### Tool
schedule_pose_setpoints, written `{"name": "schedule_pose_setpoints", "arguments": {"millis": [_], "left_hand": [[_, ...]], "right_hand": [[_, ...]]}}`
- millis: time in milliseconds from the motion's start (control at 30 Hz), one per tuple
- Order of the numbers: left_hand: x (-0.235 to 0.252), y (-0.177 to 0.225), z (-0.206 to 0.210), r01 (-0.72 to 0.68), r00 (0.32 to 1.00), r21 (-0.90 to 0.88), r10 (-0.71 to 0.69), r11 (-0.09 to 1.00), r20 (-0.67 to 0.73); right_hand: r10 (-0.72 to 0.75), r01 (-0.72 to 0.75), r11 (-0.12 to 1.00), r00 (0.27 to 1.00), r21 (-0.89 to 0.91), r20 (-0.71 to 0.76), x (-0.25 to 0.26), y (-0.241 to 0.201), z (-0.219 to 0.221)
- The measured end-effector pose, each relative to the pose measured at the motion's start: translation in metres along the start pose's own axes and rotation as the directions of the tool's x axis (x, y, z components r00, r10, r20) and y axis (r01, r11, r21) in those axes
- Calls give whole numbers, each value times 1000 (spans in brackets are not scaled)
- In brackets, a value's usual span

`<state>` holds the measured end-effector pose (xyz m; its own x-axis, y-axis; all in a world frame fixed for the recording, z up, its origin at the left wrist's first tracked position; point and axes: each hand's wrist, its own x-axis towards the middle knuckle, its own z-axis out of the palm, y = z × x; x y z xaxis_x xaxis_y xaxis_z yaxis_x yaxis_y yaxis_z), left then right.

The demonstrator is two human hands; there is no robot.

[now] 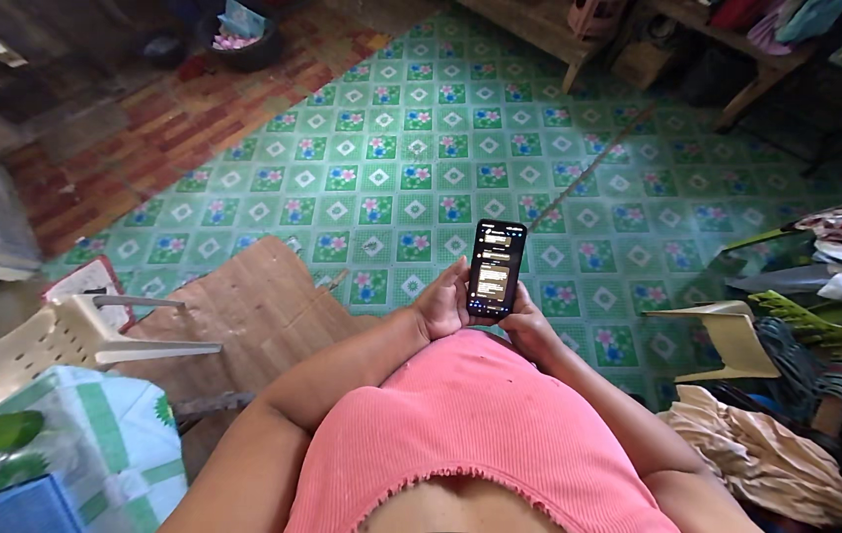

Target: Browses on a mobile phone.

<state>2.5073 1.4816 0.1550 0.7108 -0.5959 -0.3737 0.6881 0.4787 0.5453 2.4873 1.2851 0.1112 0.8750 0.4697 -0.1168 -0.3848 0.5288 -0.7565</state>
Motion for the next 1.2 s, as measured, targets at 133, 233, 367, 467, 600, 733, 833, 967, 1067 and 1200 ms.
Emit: {"name": "schedule_pose_setpoints", "arguments": {"millis": [133, 233, 367, 467, 600, 733, 833, 967, 1067, 1200], "left_hand": [[-1, -1, 0, -2, 1000, 6, 2, 1000, 6], [-2, -2, -1, -7, 1000, 11, 7, 1000, 20], [-5, -2, 4, -8, 1000, 17, 8, 1000, -10], [-6, -2, 3, -9, 1000, 16, 9, 1000, 1], [-6, -2, 2, -10, 1000, 13, 10, 1000, -16], [-7, 0, 1, -21, 1000, 20, 21, 1000, 12], [-7, 0, -1, -25, 1000, 14, 25, 1000, 13], [-6, 2, -3, -23, 1000, 10, 22, 1000, 13], [-4, 3, -4, -21, 999, 13, 21, 1000, 29], [-3, 4, -5, -15, 1000, 15, 15, 1000, 14]], "right_hand": [[-1, 1, 1000, 1000, -14, 4, -1, 0, 0], [3, -3, 1000, 1000, -16, 4, -2, 0, 0], [8, -8, 1000, 1000, -10, 4, -3, 1, 2], [10, -10, 1000, 1000, -22, -1, -3, 1, 3], [15, -16, 999, 1000, -45, -7, -3, 0, 5], [12, -12, 999, 1000, -31, 7, -2, 1, 4], [8, -8, 1000, 1000, -9, 10, -1, 1, 5], [3, -3, 1000, 1000, -4, 22, 1, 2, 4], [-1, 1, 1000, 1000, -4, 29, 3, 3, 3], [4, -3, 1000, 1000, -23, 20, 5, 2, 4]]}}
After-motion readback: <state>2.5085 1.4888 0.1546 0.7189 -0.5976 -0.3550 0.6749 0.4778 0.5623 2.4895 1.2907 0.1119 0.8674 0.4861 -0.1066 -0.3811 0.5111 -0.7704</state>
